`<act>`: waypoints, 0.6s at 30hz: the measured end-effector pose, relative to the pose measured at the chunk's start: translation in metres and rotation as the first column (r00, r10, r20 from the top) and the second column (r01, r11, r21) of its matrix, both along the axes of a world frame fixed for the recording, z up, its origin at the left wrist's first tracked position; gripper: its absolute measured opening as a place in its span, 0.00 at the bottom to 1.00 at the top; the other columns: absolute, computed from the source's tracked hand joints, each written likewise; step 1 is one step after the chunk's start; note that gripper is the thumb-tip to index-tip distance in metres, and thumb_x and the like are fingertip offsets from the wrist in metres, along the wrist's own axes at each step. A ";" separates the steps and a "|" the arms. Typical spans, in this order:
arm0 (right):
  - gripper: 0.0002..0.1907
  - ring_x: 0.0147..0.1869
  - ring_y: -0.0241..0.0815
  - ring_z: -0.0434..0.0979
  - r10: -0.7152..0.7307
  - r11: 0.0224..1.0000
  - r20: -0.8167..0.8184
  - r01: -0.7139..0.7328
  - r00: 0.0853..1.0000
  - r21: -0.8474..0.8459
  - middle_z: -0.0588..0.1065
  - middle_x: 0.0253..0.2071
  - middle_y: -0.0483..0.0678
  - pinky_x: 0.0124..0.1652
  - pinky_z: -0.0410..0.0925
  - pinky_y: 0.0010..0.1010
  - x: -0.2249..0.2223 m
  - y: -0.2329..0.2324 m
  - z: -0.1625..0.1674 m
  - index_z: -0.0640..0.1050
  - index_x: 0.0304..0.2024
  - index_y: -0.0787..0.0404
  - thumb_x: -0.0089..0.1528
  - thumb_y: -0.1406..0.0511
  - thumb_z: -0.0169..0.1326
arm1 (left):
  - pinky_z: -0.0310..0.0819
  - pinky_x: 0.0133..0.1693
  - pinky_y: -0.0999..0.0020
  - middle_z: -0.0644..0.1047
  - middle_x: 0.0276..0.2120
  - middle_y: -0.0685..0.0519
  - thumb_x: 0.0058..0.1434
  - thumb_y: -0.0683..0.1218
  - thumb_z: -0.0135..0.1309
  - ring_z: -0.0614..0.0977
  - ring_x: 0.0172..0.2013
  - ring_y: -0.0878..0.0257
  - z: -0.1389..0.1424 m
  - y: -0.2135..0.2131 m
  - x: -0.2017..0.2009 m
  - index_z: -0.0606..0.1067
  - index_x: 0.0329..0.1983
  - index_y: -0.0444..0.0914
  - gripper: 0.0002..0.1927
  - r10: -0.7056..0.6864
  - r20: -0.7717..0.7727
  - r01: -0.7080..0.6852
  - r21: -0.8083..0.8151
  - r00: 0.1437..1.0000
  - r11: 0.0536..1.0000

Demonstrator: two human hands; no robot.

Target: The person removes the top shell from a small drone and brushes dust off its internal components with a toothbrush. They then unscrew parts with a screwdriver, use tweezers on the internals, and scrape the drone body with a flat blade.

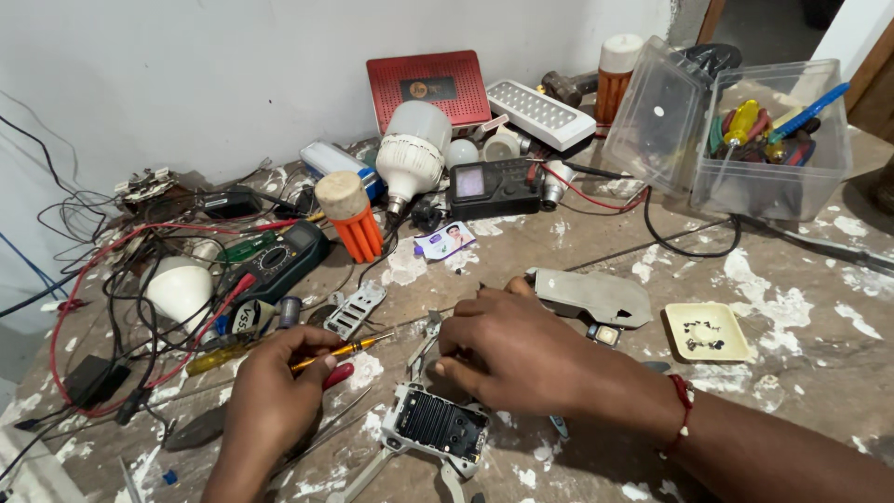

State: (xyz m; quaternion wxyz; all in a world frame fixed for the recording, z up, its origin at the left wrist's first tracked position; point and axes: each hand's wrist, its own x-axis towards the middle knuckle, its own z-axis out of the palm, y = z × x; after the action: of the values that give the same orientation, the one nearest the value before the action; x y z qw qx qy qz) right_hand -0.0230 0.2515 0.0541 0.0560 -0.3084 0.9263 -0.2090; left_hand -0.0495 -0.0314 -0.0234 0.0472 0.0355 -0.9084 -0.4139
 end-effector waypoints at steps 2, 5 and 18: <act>0.12 0.50 0.48 0.73 0.001 1.000 -0.004 -0.001 1.000 0.010 0.75 0.36 0.49 0.52 0.58 0.49 -0.001 0.000 -0.001 0.81 0.42 0.55 0.63 0.57 0.52 | 0.79 0.43 0.67 0.85 0.38 0.50 0.58 0.39 0.59 0.87 0.39 0.62 0.004 0.004 0.003 0.82 0.42 0.37 0.09 0.017 -0.011 -0.018 -0.050 1.000 0.999; 0.11 0.49 0.49 0.73 0.000 1.000 -0.031 0.000 1.000 0.003 0.76 0.36 0.49 0.52 0.58 0.49 -0.001 0.000 -0.004 0.81 0.41 0.55 0.63 0.57 0.53 | 0.79 0.42 0.65 0.85 0.37 0.50 0.58 0.39 0.59 0.87 0.38 0.61 0.011 0.010 0.008 0.82 0.42 0.38 0.09 0.056 -0.004 -0.056 -0.084 0.998 0.995; 0.12 0.50 0.46 0.75 -0.011 1.000 -0.076 0.010 0.997 -0.020 0.78 0.41 0.46 0.50 0.59 0.50 -0.003 -0.004 -0.012 0.82 0.42 0.53 0.61 0.57 0.55 | 0.75 0.40 0.57 0.83 0.34 0.50 0.53 0.42 0.61 0.84 0.38 0.53 0.023 0.013 0.019 0.82 0.37 0.42 0.08 0.020 -0.163 -0.062 -0.254 0.986 0.965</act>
State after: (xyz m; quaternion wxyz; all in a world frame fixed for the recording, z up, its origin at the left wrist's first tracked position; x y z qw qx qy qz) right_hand -0.0264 0.2479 0.0422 0.0165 -0.3117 0.9274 -0.2062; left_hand -0.0301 -0.0183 0.0000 0.1324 0.0148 -0.9470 -0.2925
